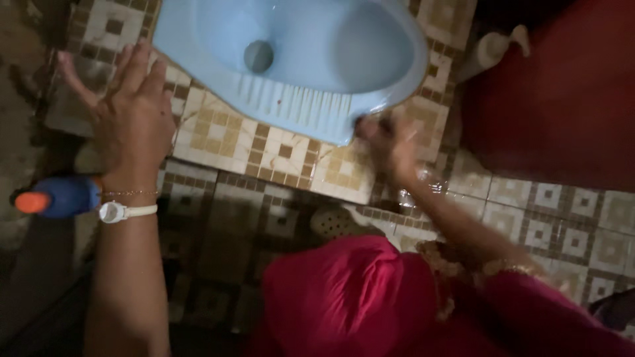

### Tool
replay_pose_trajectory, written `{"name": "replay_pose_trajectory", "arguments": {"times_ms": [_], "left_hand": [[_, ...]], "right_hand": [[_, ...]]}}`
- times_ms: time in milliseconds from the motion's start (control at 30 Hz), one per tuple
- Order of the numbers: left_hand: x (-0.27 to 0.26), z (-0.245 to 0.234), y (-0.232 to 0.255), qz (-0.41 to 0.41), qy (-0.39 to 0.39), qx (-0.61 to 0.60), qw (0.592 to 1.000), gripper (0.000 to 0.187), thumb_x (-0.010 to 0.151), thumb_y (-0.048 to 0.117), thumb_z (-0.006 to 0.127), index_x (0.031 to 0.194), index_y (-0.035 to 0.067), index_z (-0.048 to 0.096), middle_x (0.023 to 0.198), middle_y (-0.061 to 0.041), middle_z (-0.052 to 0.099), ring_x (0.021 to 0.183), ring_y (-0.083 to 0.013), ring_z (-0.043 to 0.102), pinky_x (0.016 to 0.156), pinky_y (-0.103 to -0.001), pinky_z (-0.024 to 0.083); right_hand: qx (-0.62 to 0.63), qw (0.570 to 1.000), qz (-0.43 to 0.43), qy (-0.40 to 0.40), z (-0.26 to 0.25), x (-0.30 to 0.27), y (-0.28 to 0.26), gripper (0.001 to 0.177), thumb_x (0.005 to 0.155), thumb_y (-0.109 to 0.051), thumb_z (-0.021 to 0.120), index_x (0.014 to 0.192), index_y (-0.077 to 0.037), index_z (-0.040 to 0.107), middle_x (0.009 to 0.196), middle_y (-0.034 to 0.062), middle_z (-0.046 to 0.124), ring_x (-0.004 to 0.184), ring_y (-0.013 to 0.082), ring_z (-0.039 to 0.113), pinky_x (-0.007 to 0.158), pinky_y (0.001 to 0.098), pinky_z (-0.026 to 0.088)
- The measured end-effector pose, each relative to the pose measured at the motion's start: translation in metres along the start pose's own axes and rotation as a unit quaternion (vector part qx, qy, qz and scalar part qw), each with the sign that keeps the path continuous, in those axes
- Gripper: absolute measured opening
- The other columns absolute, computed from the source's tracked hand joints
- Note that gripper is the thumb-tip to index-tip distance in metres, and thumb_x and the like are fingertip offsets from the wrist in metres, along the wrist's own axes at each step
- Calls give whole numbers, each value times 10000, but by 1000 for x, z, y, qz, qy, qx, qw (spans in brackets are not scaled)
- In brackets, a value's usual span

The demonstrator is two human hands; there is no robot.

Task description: The person scrubs a light blue squat toilet with a toilet brush, repeatedly rinsing it with water from a green scoop taken from a red bucket. They then pour a blue cleaning liquid into the bowl and scrub the surrounding tiled floor with a sponge.

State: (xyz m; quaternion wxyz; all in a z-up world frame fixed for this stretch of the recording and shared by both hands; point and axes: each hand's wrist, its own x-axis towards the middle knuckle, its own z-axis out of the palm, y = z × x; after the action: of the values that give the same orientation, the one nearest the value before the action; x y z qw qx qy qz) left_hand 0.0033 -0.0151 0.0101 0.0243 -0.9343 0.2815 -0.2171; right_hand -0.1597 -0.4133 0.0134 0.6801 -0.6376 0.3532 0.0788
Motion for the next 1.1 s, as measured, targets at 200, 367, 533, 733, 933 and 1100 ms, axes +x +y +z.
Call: {"name": "replay_pose_trajectory", "arguments": {"times_ms": [200,367,533,733,933,1100], "left_hand": [[9,1,11,-5,-2,-25,1000,182,1097,174,590,1266,169,657,1548,6,519,1478,-108,466,1326,-594,-82],[15,-6,21,-34,-36,-114,992,210,1129,174,578,1322,138,652,1599,-18,514,1452,-143,480,1292,-635,-56],[41,-17,41,-72,-33,-342,937,221,1080,174,576,1265,77,649,1565,-70,494,1464,-234,444,1250,-777,-25],[30,-7,41,18,-25,-27,999,199,1093,234,733,1282,173,714,1559,-18,600,1475,-138,542,1289,-584,-60],[32,-16,44,-6,-29,-125,992,209,1075,214,692,1274,153,675,1569,-28,575,1498,-159,512,1286,-659,-63],[42,-38,53,-93,-41,-362,926,295,1043,215,589,1325,158,654,1550,-43,508,1462,-220,442,1208,-838,-46]], "right_hand": [[-67,997,-46,0,-58,37,17,629,955,-467,625,1416,-69,468,1304,213,538,1010,269,606,722,387,639],[-210,960,-104,155,-36,37,54,819,899,-661,648,1322,32,537,1183,193,632,1034,304,658,813,424,608],[-162,983,21,80,-39,6,-17,934,770,-691,630,1374,-14,406,1236,227,623,988,335,703,733,441,637],[-181,966,-106,152,-43,19,-3,910,918,-646,655,1500,-2,381,1438,363,448,1246,505,459,941,611,469],[-25,994,107,-14,-100,21,22,948,780,-684,556,1574,-232,305,1637,141,421,1341,499,439,1067,566,360],[-399,907,-99,94,-103,2,46,614,1051,-434,562,1575,-147,426,1568,284,380,1357,437,439,1052,516,432]]}}
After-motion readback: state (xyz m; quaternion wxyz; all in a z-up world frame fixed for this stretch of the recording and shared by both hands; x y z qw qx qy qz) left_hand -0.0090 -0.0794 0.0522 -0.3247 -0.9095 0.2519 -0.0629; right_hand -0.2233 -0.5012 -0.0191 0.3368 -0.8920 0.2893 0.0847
